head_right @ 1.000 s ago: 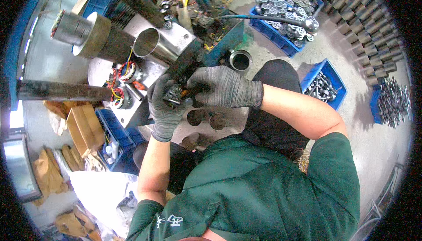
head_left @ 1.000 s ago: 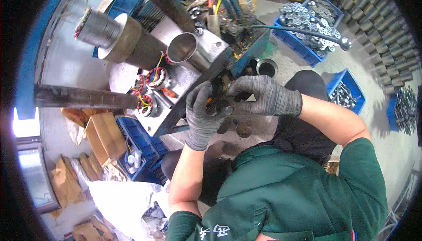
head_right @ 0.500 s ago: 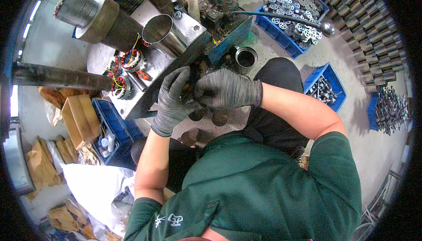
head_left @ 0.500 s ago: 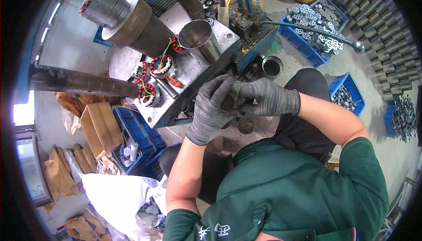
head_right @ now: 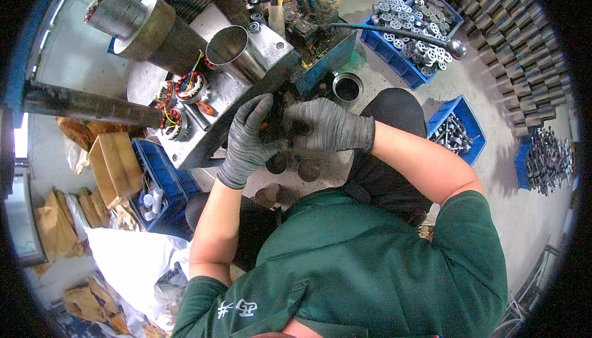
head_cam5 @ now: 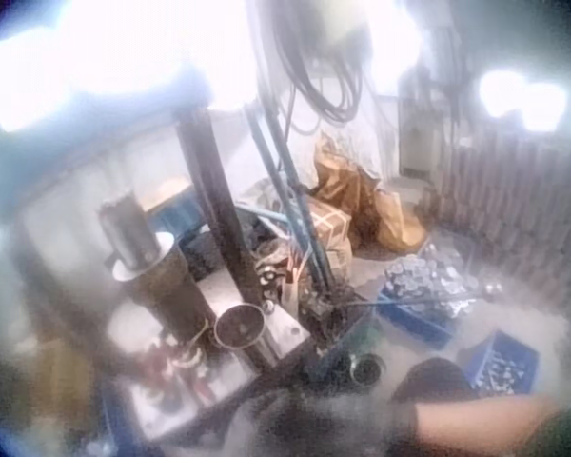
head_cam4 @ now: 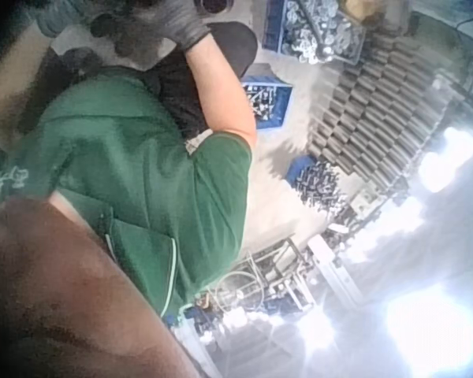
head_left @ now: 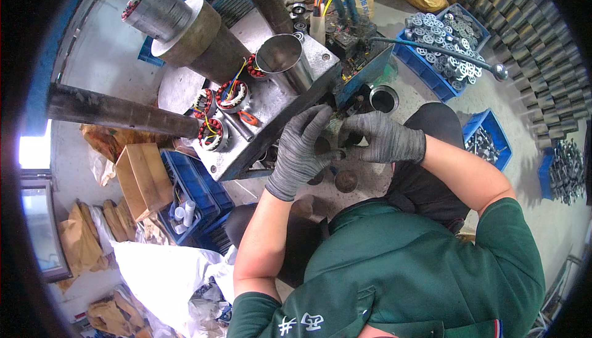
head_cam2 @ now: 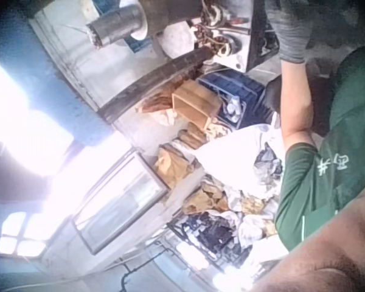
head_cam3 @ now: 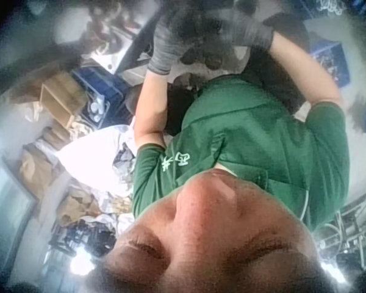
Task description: The person wipes metal components with a cloth, places motor stators and metal cylinders onto a hydraulic press machine, and operates the press to push the stators into the cylinders.
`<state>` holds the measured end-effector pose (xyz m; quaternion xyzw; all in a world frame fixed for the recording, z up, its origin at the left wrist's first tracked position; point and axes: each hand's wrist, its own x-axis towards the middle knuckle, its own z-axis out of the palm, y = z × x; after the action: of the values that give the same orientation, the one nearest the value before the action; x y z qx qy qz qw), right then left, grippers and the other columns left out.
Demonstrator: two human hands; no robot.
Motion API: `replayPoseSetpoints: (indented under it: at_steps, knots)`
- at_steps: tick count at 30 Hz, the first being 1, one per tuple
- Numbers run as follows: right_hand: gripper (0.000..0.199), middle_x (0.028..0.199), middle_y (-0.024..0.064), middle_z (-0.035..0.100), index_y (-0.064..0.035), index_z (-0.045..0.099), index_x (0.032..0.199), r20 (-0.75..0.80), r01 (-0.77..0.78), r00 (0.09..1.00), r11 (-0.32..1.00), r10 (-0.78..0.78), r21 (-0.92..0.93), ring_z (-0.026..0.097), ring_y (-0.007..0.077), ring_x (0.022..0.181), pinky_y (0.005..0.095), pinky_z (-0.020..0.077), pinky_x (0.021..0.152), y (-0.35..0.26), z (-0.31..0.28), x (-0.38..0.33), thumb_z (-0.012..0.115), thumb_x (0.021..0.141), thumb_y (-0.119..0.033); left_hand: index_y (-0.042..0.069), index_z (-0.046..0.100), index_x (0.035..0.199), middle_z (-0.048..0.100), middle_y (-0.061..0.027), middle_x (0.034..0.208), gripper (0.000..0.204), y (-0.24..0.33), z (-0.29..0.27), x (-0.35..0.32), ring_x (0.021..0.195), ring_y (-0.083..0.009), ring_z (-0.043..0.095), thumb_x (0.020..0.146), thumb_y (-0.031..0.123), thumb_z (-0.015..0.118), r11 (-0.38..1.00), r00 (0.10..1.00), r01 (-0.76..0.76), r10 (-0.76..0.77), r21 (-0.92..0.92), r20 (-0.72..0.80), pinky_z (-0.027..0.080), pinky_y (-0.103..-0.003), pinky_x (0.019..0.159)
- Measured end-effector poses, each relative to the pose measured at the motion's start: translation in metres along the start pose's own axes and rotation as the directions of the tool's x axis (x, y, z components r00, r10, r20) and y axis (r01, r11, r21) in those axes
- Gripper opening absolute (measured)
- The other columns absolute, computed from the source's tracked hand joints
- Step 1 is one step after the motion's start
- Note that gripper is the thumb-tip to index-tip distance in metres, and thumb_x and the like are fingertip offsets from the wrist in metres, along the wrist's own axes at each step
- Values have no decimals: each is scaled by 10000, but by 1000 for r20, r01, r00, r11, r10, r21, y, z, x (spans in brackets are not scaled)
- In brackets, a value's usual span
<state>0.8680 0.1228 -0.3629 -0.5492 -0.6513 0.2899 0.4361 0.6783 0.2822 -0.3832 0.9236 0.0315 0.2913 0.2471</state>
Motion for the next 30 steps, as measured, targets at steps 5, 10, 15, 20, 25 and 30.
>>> replayPoseSetpoints:
  at_steps: [5, 10, 15, 20, 25, 30]
  knots:
    - [311, 940, 159, 710, -50, 673, 1063, 122, -98, 987, 991, 109, -87, 712, 361, 891, 432, 563, 775, -17, -4, 4, 810, 830, -204, 133, 542, 1460, 608, -198, 1364, 957, 0, 4, 0, 1202, -409, 608, 595, 218, 942, 1000, 1000, 8, -8, -25, -14, 506, -492, 1044]
    - [308, 1018, 177, 687, -49, 674, 1113, -105, 196, 947, 803, -305, -563, 670, 397, 939, 457, 544, 808, -97, -72, -23, 724, 809, -67, 97, 438, 1526, 496, -222, 1464, 1007, -6, -2, 2, 1320, -410, 504, 660, 219, 939, 977, 920, 165, -101, 138, -379, 427, -487, 1120]
    - [269, 1043, 190, 671, -9, 677, 1059, -399, -278, 864, 371, -306, -886, 649, 409, 950, 485, 532, 831, -136, -158, -53, 729, 796, -32, -9, 278, 1575, 414, -224, 1511, 1183, -48, 14, 37, 1416, -387, 395, 645, 252, 961, 911, 745, 366, -410, -191, -526, 331, -479, 1198]
    - [204, 1002, 162, 690, -31, 690, 1053, -419, -278, 871, 447, -255, -850, 683, 375, 907, 443, 559, 799, -103, -184, -36, 707, 851, -9, 156, 519, 1391, 551, -148, 1404, 696, -76, 41, 84, 1293, -345, 523, 834, 486, 773, 365, 520, 90, -811, -926, -269, 458, -523, 1060]
    - [216, 1016, 158, 693, -36, 685, 1064, -498, -101, 678, 602, -541, -792, 706, 367, 899, 387, 567, 801, -92, -232, 23, 693, 872, 61, 214, 612, 1302, 637, -98, 1317, 519, -61, 48, 100, 1219, -297, 594, 909, 541, 704, 451, 464, -18, -787, -893, -407, 523, -511, 967]
    - [200, 1055, 190, 699, -44, 682, 1092, -478, -51, 628, 580, -614, -813, 702, 396, 929, 433, 566, 807, -85, -262, 92, 669, 896, -8, 187, 448, 1441, 575, -61, 1407, 788, -67, 31, 95, 1261, -244, 582, 768, 252, 854, -352, 590, -351, -803, -868, 87, 497, -483, 1071]
